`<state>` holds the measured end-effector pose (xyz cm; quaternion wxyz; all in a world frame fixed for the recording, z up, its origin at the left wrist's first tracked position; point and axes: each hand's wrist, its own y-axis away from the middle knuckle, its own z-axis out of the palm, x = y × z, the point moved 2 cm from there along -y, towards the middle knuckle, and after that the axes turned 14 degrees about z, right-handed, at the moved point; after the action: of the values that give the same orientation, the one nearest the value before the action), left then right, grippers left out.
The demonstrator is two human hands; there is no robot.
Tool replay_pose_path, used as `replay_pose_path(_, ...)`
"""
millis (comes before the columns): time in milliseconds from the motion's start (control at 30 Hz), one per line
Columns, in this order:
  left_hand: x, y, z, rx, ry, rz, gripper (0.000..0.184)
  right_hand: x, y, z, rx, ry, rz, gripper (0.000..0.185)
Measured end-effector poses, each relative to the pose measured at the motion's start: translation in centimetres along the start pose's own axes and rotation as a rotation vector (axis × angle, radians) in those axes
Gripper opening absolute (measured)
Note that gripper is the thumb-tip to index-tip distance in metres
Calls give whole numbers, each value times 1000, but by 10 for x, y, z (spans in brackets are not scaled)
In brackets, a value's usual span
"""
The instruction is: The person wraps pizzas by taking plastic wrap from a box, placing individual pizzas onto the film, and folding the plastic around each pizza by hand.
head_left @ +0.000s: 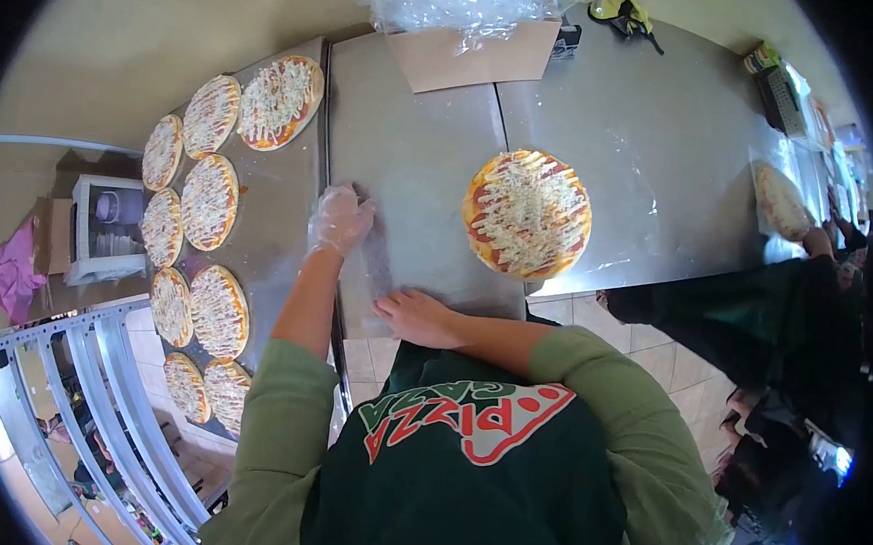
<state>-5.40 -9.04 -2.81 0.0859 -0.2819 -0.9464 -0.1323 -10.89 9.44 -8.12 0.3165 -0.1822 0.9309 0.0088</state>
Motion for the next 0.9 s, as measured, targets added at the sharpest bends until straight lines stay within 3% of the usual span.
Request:
replay_pose_path(100,-8,-8,1,-103,-23,270,35,-5,-20,27,-13,90,-49,29)
replay_pose_path(200,-43,-24,23,20,185,265,32,-1,-29,22,-33,25,-41,22)
replay_pose_path(300,-52,-24,-16,-474,521,225,28,-10,-17,-24,34,-342,190,12)
replay_pose_path(400,-18,-10,-51,-216,1313,-212,26,2,28,-76,309,-951,556,6)
replay_pose_path(433,-3,-6,-48,-19,1404,-134,26,21,48,-80,412,-1229,671,4)
replay_pose_path(500,43,12,-36,381,1559,34,26,53,88,-108,725,-1405,834,4)
replay_pose_path(533,48,15,-2,372,1334,163,33,63,103,-118,918,-1502,856,4)
replay_pose_path(567,64,20,19,432,951,447,38,67,115,-131,1014,-1475,975,7)
replay_pose_path(600,86,22,32,477,549,706,42,80,129,-131,1012,-1426,1023,7)
replay_pose_path(633,105,19,37,384,433,777,50,91,141,-127,1007,-1380,1074,6)
replay_pose_path(733,150,9,48,243,81,831,68,112,165,-115,951,-1275,1175,12)
replay_pose_path(900,191,-13,55,93,-141,885,73,134,190,-133,878,-277,1333,34)
